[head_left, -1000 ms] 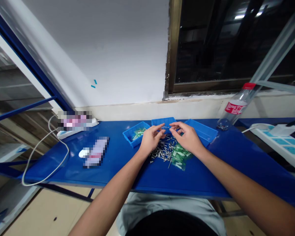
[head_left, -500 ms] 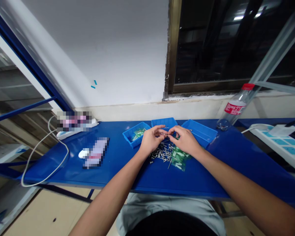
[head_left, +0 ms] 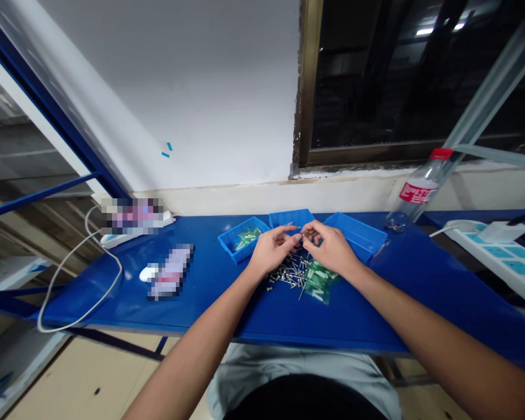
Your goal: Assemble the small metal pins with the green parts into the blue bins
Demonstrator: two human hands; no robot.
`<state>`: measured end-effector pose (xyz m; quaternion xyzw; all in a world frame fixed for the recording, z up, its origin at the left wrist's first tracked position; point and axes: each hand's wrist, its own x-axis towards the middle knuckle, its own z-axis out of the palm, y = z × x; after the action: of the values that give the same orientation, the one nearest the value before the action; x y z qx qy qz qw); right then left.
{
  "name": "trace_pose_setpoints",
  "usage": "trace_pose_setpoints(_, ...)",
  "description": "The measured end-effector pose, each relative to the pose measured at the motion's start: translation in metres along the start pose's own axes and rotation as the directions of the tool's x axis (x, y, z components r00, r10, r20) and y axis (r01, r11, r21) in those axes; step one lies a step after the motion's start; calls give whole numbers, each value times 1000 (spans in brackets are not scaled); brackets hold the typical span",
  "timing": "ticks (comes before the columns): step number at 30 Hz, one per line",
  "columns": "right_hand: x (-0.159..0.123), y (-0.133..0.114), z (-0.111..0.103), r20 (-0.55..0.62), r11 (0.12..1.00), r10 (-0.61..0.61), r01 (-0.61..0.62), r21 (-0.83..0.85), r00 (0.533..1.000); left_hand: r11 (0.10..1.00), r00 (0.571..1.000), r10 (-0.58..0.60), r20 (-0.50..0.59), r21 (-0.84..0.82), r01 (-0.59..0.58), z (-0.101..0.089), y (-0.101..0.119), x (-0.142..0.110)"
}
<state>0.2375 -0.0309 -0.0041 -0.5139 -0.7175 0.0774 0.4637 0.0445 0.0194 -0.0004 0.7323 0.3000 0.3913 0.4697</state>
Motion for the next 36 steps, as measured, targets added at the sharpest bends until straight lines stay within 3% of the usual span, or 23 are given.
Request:
trace_pose_setpoints(4, 1, 2, -2, 1, 999, -34, 34, -27, 999, 999, 999, -31, 36, -28, 32, 1, 0, -1)
trace_pose_setpoints(14, 2, -4, 0, 90, 999, -42, 40, 20, 995, 1000, 996, 15, -86, -25, -17, -1, -8, 3)
trace_pose_setpoints(18, 2, -2, 0, 79, 1000, -5, 3, 29, 997, 984, 992, 112, -63, 144, -102, -3, -6, 0)
trace_pose_setpoints(21, 2, -1, -1, 84, 999, 16, -19, 28, 996, 913, 983, 184, 3, 369, -172, -4, -2, -3)
trace_pose_setpoints(24, 2, -1, -1, 116, 999, 0, -5, 45, 993, 865, 979, 196, 65, 459, -203, -3, 0, -5)
trace_pose_setpoints(32, 1, -4, 0, 73, 999, -39, 39, 8, 997, 858, 972, 212, 106, 455, -237, -1, 2, -5)
trace_pose_setpoints(36, 2, -6, -5, 47, 1000, -2, 0, 25, 999, 920, 970, 241, 17, 313, -234, -1, 8, -5)
